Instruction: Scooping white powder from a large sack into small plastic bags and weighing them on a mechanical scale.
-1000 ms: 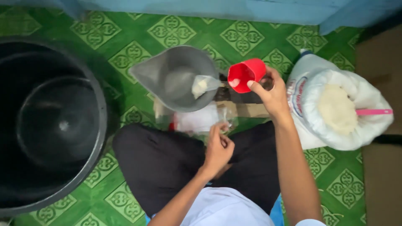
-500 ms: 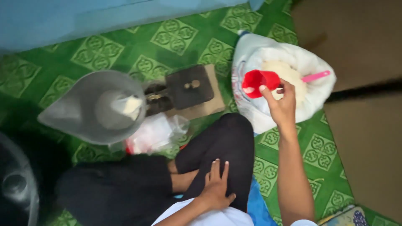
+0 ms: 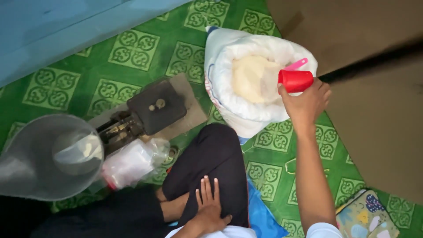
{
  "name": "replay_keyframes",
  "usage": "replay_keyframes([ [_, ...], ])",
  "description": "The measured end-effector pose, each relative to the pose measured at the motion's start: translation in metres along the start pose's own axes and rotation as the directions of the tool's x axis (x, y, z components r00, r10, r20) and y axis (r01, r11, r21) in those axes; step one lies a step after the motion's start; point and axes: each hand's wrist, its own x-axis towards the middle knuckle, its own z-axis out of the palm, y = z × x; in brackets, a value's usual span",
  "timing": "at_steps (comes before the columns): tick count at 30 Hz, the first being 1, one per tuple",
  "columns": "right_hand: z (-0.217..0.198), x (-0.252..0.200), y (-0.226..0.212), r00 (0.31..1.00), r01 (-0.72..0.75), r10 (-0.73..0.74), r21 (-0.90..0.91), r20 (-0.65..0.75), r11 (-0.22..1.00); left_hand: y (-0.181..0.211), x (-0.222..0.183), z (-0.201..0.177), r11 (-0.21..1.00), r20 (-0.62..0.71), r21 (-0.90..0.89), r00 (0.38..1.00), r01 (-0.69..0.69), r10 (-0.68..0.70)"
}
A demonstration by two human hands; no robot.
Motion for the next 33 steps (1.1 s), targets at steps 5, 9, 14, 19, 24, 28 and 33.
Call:
replay_keyframes([
  [5,0.027,0.008,0.018,1.000,-0.019,0.016,-0.133,-0.024,0.991,0.007,0.003,-0.008,0.999,0.033,0.027,0.998,0.044,-0.045],
  [9,0.057,0.008,0.019,0.993,-0.105,0.115,-0.233,0.030,0.967,0.006,0.016,0.001,0.998,0.046,0.029,0.997,0.058,-0.059],
  [14,0.092,-0.005,0.006,0.998,-0.012,-0.005,-0.272,-0.059,0.962,0.010,0.014,-0.005,0.998,0.053,0.005,0.997,0.059,-0.059],
  [19,0.061,0.004,-0.022,0.998,0.021,-0.014,-0.126,0.056,0.992,0.014,0.022,-0.008,0.993,0.109,0.050,0.988,0.104,-0.109],
  [24,0.032,0.011,-0.028,0.989,0.120,-0.120,0.004,0.081,0.993,0.018,0.029,-0.003,0.990,0.100,0.049,0.986,0.129,-0.133],
  [28,0.035,0.018,-0.021,0.983,0.181,-0.181,0.060,0.002,0.982,0.021,0.032,0.000,0.982,0.066,0.080,0.982,0.174,-0.179],
  [33,0.068,0.014,-0.022,0.970,0.130,-0.150,0.112,0.191,0.985,0.025,0.032,-0.003,0.978,0.053,0.088,0.980,0.188,-0.193],
])
